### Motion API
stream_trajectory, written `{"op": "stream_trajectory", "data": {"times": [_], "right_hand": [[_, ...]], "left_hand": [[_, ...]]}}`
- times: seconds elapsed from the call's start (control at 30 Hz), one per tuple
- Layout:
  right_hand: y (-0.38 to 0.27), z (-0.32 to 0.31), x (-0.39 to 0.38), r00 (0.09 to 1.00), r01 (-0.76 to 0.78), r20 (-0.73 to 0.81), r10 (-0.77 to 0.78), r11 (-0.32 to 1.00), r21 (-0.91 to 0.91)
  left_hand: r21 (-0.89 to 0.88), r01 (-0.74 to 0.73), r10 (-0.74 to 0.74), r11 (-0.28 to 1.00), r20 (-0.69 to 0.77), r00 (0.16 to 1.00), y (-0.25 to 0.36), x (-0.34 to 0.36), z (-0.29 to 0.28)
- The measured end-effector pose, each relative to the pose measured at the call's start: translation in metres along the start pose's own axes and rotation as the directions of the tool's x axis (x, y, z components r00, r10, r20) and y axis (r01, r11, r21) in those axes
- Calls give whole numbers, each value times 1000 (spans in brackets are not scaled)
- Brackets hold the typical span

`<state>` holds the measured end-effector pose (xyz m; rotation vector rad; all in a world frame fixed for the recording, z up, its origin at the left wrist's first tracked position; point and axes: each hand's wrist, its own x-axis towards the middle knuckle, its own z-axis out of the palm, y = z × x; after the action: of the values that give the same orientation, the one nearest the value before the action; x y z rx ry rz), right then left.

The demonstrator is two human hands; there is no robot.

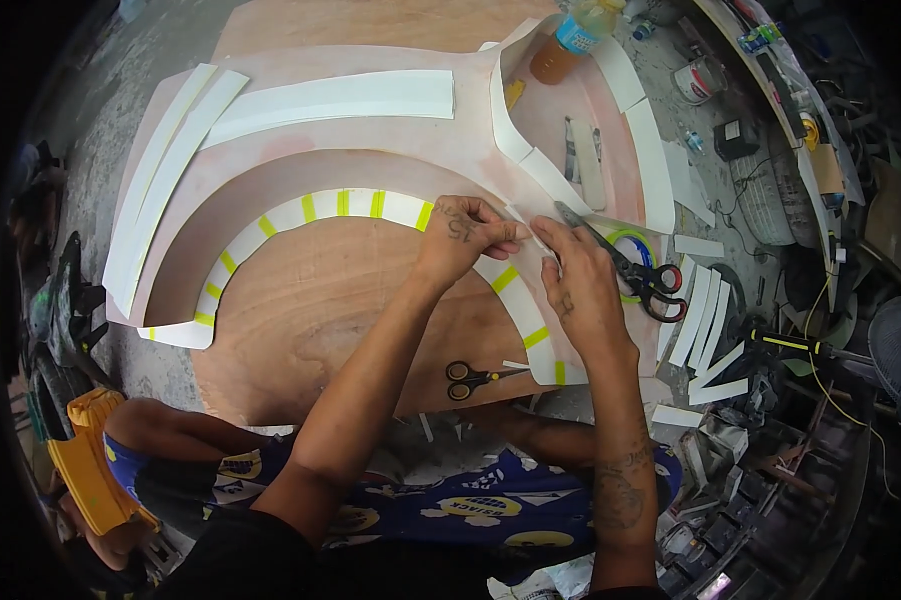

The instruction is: Cutting and fitting foam or plastic strips to a custom motorcycle fairing mold or component.

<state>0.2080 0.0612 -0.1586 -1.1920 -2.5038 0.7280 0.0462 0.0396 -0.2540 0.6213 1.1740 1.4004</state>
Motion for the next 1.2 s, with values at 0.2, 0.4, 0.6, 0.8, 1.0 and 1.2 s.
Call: {"op": "stream_trajectory", "data": {"times": [0.2,0.4,0.6,0.8,1.0,1.2], "right_hand": [[0,-2,2,999,33,10,-33,999,25],[-1,-2,2,1000,-16,22,16,1000,3],[-2,-3,1,999,-32,34,33,999,-25],[-3,-3,0,995,-73,60,75,996,-47],[3,1,-1,1000,31,-2,-31,999,12],[-3,-1,1,1000,21,-4,-21,999,-44]], "left_hand": [[-9,-53,53,999,15,998,-10,-1,-2],[70,-92,86,993,74,994,-16,-7,11],[48,-46,41,998,104,994,-12,-4,9],[60,7,-13,998,107,994,-5,-3,5],[30,17,-19,999,78,997,0,3,-3],[78,6,-15,997,119,993,-3,0,4]]}}
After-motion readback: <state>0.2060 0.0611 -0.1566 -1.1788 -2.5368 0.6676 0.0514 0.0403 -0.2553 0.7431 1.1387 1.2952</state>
